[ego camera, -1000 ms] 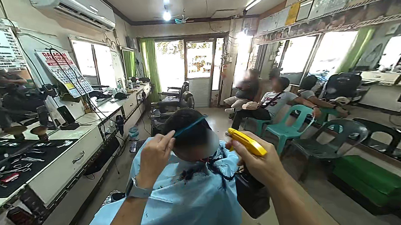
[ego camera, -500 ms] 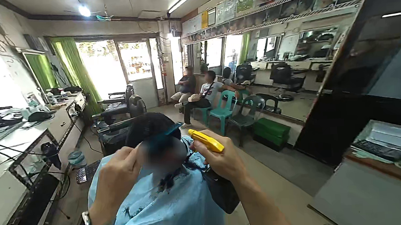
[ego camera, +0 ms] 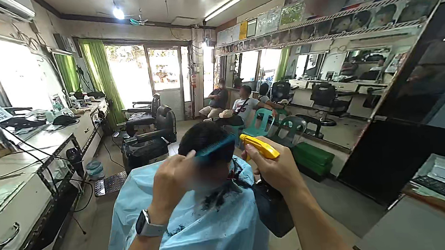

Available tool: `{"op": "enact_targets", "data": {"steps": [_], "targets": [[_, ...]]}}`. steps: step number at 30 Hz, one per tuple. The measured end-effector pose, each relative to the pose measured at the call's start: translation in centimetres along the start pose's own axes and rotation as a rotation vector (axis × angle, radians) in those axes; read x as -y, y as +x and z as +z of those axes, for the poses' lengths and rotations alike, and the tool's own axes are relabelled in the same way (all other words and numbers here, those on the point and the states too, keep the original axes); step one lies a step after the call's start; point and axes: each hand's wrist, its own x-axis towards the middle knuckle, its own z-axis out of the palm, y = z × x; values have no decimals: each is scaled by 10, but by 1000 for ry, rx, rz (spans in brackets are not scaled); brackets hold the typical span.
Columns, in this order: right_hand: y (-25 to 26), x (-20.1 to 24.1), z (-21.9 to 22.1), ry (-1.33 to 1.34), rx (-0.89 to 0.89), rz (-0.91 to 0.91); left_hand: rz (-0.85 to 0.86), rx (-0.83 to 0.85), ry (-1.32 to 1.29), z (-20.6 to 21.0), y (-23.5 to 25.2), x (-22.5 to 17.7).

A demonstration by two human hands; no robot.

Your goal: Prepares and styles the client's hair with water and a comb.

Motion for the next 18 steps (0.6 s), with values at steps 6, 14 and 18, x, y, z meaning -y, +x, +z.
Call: {"op": "enact_targets", "data": {"steps": [6, 14, 18], "targets": [[-12, 15, 9, -70, -41, -25, -431, -37, -69, -14, -2, 37], [-33, 29, 31, -101, -35, -124, -295, -78, -250, 28, -19, 30], [-39, 31, 40, -153, -46, -131, -604, -162, -331, 24, -25, 47]]}}
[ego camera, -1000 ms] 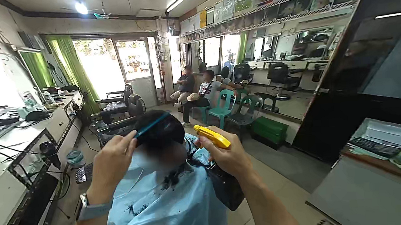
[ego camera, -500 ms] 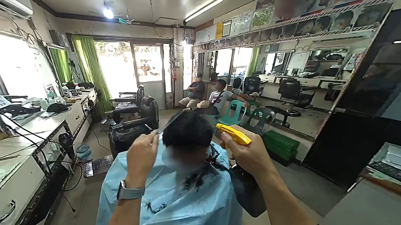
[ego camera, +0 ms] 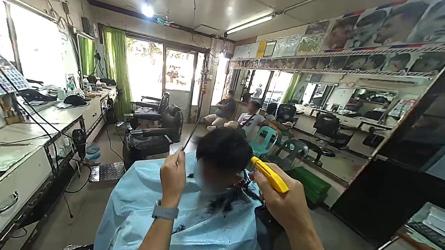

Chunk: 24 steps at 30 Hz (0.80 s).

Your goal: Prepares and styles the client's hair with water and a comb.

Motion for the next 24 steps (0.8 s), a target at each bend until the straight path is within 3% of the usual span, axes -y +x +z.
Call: {"op": "enact_targets", "data": {"steps": [5, 7, 10, 13, 15, 20, 22, 24], "targets": [[-8, 4, 13, -54, -24, -41, 394, 51, -68, 30, -73, 0], [-11, 6, 19, -35, -8, -50, 422, 18, -56, 39, -70, 11], [-12, 8, 25, -23, 2, -52, 271, -15, -111, 37, -36, 23], [-12, 9, 27, -8, -12, -37, -156, 65, -199, 22, 3, 29], [-13, 9, 26, -3, -22, -26, -252, 13, -220, 16, 4, 29], [-13, 7, 17, 34, -43, -5, 358, 70, -238, 31, -58, 19], [-12, 6, 14, 66, -23, 6, 428, 44, -163, 39, -56, 26], [-10, 4, 11, 97, -22, 24, 321, 18, -119, 36, -34, 30]]}}
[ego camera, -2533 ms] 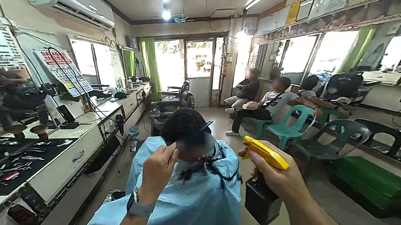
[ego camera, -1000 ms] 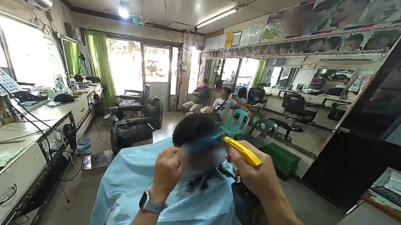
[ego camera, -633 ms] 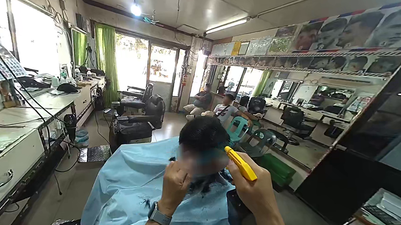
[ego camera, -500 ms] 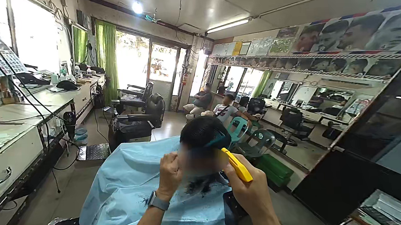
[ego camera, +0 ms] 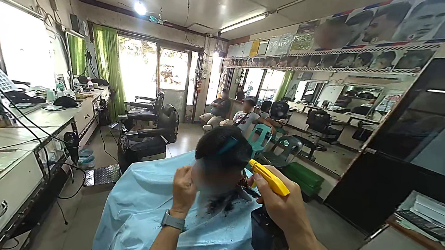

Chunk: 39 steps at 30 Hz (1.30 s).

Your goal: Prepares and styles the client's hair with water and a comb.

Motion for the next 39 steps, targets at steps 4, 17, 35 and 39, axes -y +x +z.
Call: {"op": "enact_targets", "data": {"steps": [4, 17, 35, 39], "targets": [[2, -8, -14, 38, -49, 43, -330, -19, 65, -24, 41, 6], [21, -54, -54, 276, -35, 100, -8, 359, 552, -42, 130, -42], [52, -264, -151, 751, 397, 59, 89, 324, 1057, 124, 7, -202], [89, -280, -132, 822, 500, -49, 114, 132, 1057, 125, 14, -220]]}}
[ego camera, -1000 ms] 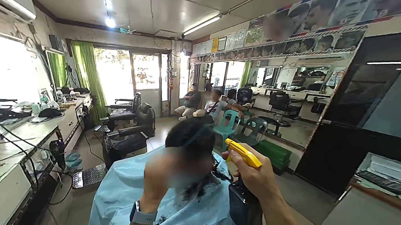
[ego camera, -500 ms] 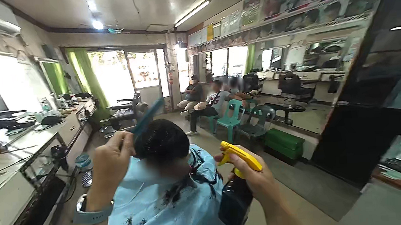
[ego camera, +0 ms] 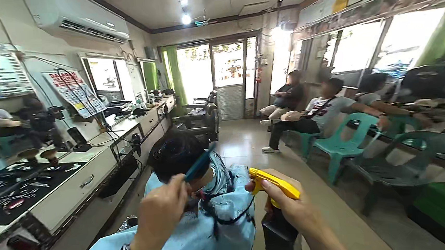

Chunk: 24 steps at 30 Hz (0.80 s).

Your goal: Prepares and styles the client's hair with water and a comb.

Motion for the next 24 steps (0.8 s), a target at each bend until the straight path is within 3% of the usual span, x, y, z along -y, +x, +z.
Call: {"op": "enact_targets", "data": {"steps": [3, 8, 13, 18, 24], "targets": [[31, -15, 6, 39, 67, -72, -71, -75, 158, 5, 9, 4], [61, -47, 9, 66, 106, -80, 75, 101, 171, 34, -8, -7], [76, -80, -18, 132, 136, -128, -146, -97, 254, 19, 17, -14], [107, -114, -25, 226, 173, -193, -91, 106, 310, 39, 20, -44], [150, -159, -46, 432, 315, -296, -373, -77, 613, 50, 44, -78]]}}
